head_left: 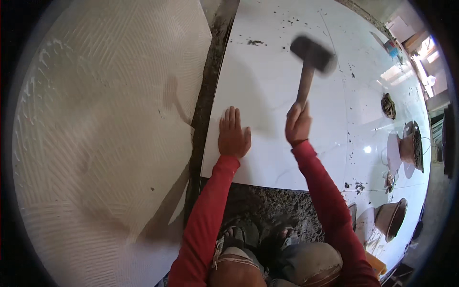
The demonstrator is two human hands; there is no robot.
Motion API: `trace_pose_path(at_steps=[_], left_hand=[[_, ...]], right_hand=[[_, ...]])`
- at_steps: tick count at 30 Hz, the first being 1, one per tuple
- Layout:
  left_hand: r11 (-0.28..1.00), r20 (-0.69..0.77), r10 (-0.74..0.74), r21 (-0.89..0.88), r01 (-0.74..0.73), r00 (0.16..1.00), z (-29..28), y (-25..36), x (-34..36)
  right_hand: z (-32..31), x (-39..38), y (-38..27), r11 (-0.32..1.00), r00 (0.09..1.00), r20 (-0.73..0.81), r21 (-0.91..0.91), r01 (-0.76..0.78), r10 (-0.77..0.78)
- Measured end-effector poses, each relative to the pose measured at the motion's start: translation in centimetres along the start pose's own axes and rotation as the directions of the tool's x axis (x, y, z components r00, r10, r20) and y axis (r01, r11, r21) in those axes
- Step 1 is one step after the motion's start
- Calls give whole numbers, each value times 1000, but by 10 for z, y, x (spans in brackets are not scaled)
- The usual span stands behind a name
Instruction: The person prepares the floor with mortar using a trowel and then positions a large white tile onto the surface. The person repeatedly taps the tile with a rubber mallet to secure it and adjusts the mortar at the edges by hand and with a trowel.
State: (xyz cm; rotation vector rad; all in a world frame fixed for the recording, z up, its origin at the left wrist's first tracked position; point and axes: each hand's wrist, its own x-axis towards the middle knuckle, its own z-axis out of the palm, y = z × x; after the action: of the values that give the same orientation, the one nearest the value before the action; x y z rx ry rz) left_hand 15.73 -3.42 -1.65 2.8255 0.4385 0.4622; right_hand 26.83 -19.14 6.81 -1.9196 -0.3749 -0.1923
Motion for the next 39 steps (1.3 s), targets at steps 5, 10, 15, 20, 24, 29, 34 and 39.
trace_pose_path(at_steps=[5,10,15,20,24,29,34,39], left_hand=[[1000,42,11,-6,-11,999,8,12,11],[1000,11,16,-17,-15,1000,3,16,11],[1000,-3,27,14,-27,1000,5,7,9],[999,-3,35,4,-35,999,4,14,11],[999,9,54,7,-54,999,11,17,8],[997,9,23,77,-23,1000,2,7,7],[995,14,40,89,-41,999,4,10,12],[992,70,59,104,-66,996,6,15,6]], right_hand=[[-13,0,30,864,955,291,-494,97,59],[-5,2,37,991,994,-48,-91,94,-98],[-3,15,17,940,991,124,-331,81,-41],[-14,13,40,984,1000,-8,-176,4,-5],[-17,20,48,902,977,172,-430,-44,129],[-28,22,18,956,988,61,-268,-121,142],[-38,34,33,898,966,68,-389,-204,249],[-56,15,58,919,986,-77,-357,-167,149]])
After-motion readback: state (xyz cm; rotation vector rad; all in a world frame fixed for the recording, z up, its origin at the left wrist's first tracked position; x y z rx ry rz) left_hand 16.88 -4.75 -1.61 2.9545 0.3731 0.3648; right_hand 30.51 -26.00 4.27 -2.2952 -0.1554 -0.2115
